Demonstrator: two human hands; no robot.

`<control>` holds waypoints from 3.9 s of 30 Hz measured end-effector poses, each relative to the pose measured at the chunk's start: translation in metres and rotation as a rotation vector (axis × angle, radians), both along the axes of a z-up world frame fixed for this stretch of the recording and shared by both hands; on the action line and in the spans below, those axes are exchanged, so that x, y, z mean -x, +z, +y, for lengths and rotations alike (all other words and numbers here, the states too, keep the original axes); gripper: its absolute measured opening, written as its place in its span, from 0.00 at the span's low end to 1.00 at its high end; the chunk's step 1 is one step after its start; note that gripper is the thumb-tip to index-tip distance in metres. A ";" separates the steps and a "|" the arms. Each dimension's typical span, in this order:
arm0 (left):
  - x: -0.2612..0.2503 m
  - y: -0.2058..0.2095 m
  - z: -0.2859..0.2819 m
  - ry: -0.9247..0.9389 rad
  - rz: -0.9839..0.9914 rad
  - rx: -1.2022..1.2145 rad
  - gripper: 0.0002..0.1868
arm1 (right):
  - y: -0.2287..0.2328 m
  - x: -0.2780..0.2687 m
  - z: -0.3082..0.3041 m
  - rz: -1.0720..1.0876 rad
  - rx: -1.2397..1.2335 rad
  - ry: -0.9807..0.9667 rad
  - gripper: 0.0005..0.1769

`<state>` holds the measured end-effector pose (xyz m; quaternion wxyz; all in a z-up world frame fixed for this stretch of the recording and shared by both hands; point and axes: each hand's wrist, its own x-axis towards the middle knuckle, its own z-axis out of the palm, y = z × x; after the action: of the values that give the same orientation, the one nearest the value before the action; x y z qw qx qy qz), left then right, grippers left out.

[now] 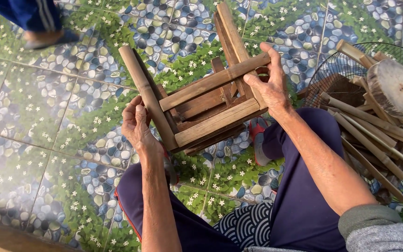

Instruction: Adjusting and inspecting the joints of a small wooden stool frame by hand

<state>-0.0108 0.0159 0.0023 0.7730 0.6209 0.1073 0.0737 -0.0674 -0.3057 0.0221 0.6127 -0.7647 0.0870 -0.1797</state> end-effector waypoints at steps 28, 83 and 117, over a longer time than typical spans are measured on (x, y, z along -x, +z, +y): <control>0.000 0.001 -0.002 -0.003 -0.066 -0.111 0.18 | -0.009 -0.007 -0.010 -0.046 0.026 -0.084 0.40; -0.006 0.005 -0.003 0.046 -0.083 -0.102 0.17 | -0.010 -0.011 -0.007 -0.036 0.034 -0.225 0.32; 0.005 0.030 -0.186 -0.376 -0.551 -1.161 0.21 | -0.027 -0.026 -0.008 0.037 -0.189 -0.195 0.25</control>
<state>-0.0154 -0.1701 0.0323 0.3125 0.9027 -0.2609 0.1394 -0.0416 -0.3137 -0.0048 0.6600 -0.6945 0.1887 -0.2155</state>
